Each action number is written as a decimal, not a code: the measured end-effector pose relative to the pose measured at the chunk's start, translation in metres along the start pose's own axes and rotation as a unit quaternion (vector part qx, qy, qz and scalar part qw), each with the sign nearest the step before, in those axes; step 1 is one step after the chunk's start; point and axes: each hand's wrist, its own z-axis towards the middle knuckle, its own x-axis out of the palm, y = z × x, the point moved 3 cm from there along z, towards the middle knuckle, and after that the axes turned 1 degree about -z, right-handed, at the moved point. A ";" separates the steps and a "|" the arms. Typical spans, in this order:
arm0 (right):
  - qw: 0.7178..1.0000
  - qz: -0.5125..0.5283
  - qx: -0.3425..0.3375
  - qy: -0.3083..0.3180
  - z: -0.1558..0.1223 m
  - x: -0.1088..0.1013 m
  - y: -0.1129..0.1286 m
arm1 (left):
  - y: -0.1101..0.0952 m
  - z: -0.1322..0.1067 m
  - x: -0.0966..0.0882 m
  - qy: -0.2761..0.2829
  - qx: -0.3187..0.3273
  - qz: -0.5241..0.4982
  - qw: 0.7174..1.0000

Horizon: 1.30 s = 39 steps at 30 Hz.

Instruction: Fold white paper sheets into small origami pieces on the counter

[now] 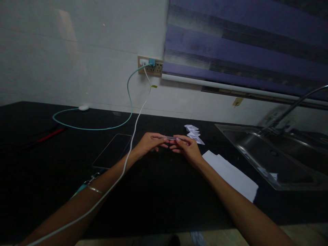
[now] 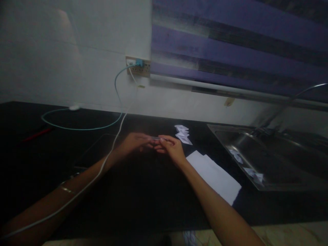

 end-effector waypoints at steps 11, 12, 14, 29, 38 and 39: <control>0.997 -0.058 -0.015 -0.043 0.003 -0.005 -0.005 | -0.011 -0.004 -0.001 -0.042 0.016 0.118 0.992; 0.997 -0.063 -0.019 -0.048 0.003 -0.005 -0.004 | -0.011 -0.004 -0.001 -0.045 0.019 0.125 0.991; 0.996 -0.067 -0.026 -0.054 0.003 -0.006 -0.004 | -0.009 -0.003 -0.001 -0.047 0.025 0.129 0.990; 0.995 -0.072 -0.063 0.016 0.004 -0.009 0.000 | -0.023 -0.008 -0.008 -0.101 0.053 0.091 0.989; 0.995 -0.066 -0.070 -0.002 0.002 -0.009 0.000 | -0.016 -0.004 -0.009 -0.087 0.074 0.095 0.989; 0.995 -0.074 -0.072 -0.007 0.003 -0.009 0.000 | -0.016 -0.004 -0.008 -0.086 0.073 0.099 0.989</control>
